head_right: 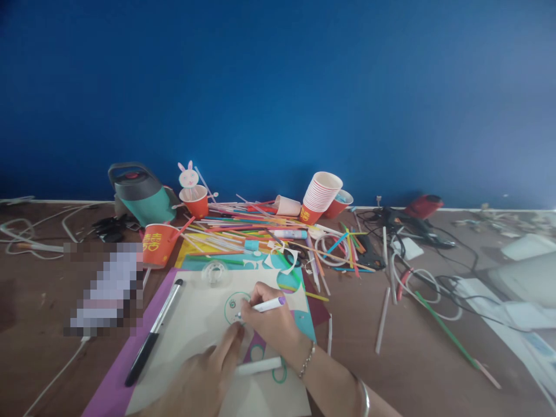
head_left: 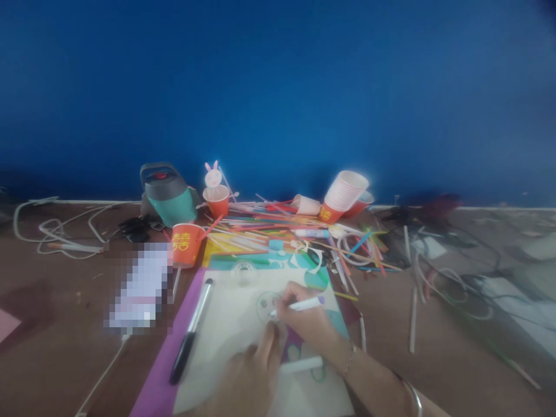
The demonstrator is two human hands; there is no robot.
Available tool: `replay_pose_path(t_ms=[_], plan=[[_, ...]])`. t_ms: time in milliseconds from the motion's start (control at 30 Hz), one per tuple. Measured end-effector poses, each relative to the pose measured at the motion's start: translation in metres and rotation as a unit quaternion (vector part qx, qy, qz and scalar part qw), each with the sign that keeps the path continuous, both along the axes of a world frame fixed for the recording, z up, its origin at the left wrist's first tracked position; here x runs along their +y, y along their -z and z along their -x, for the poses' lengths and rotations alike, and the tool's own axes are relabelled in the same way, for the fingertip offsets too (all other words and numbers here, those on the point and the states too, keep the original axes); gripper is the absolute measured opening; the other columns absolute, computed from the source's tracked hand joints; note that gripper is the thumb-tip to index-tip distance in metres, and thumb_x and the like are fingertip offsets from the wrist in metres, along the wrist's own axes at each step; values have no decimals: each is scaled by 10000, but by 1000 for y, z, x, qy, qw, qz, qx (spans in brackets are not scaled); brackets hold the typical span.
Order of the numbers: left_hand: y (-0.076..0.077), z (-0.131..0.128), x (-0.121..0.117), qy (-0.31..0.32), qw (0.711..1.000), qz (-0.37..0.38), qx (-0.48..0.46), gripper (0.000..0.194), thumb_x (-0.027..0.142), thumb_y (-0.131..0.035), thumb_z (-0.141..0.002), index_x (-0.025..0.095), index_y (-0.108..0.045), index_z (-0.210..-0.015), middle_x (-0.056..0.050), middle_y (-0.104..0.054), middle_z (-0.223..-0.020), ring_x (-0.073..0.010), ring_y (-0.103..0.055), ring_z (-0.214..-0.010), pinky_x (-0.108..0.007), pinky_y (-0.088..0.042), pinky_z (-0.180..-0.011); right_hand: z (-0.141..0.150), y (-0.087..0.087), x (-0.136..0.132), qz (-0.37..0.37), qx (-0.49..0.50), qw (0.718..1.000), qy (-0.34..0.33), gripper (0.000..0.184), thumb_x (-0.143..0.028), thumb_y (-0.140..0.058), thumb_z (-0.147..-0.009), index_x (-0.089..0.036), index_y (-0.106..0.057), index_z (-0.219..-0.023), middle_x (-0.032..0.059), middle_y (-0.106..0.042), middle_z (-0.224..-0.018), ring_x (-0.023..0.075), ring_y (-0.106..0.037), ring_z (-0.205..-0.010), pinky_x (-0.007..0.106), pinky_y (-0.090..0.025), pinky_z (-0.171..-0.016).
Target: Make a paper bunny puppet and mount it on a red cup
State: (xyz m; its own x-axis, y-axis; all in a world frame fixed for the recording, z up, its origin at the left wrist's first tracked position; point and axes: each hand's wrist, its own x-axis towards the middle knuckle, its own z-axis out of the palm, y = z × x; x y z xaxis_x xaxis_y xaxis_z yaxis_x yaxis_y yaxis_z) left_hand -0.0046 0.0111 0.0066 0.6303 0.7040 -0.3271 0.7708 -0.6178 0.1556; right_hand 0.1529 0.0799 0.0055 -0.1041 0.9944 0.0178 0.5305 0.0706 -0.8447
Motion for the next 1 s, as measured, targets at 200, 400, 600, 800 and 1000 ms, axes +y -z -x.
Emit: replay_pose_path(t_ms=[200,400,600,800,1000], plan=[[-2,0,0,-14,1000,-2,-9,681,5,-314,-800,151,-258,-1463,-204,-403,-1444,-190,-679,-760,-304,-578,-634,1,-3,-1,12,-5,1000,-1,207,-257,-537,-704,-216,-398,-556,-51,-453,-508,103,-421,-507,203,-339,-474],[-5,-2,1,-9,1000,4,0,647,11,-302,-820,125,-274,-1456,-224,-420,-1426,-215,-685,-806,-319,-586,-642,3,-7,0,19,4,1000,4,214,-254,-542,-699,-216,-398,-545,-51,-458,-504,102,-424,-502,202,-343,-467],[-5,-1,0,-17,1000,0,12,654,-3,-311,-823,173,-285,-1453,-190,-409,-1446,-178,-686,-807,-269,-578,-672,2,-4,-1,18,3,1000,1,206,-249,-542,-700,-217,-403,-552,-53,-456,-499,100,-423,-498,199,-330,-457],[-2,-1,-1,-9,1000,-10,7,652,7,-325,-815,143,-283,-1451,-208,-430,-1418,-180,-681,-781,-279,-580,-660,2,-4,-1,22,2,1000,-3,201,-252,-544,-698,-214,-408,-556,-53,-460,-507,99,-428,-502,200,-340,-468],[-1,-1,-1,-5,1000,-18,2,613,25,-314,-840,139,-304,-1442,-213,-441,-1406,-184,-681,-759,-280,-580,-625,3,-5,-1,31,8,999,4,208,-241,-562,-695,-214,-412,-553,-56,-465,-497,97,-424,-495,194,-328,-449]])
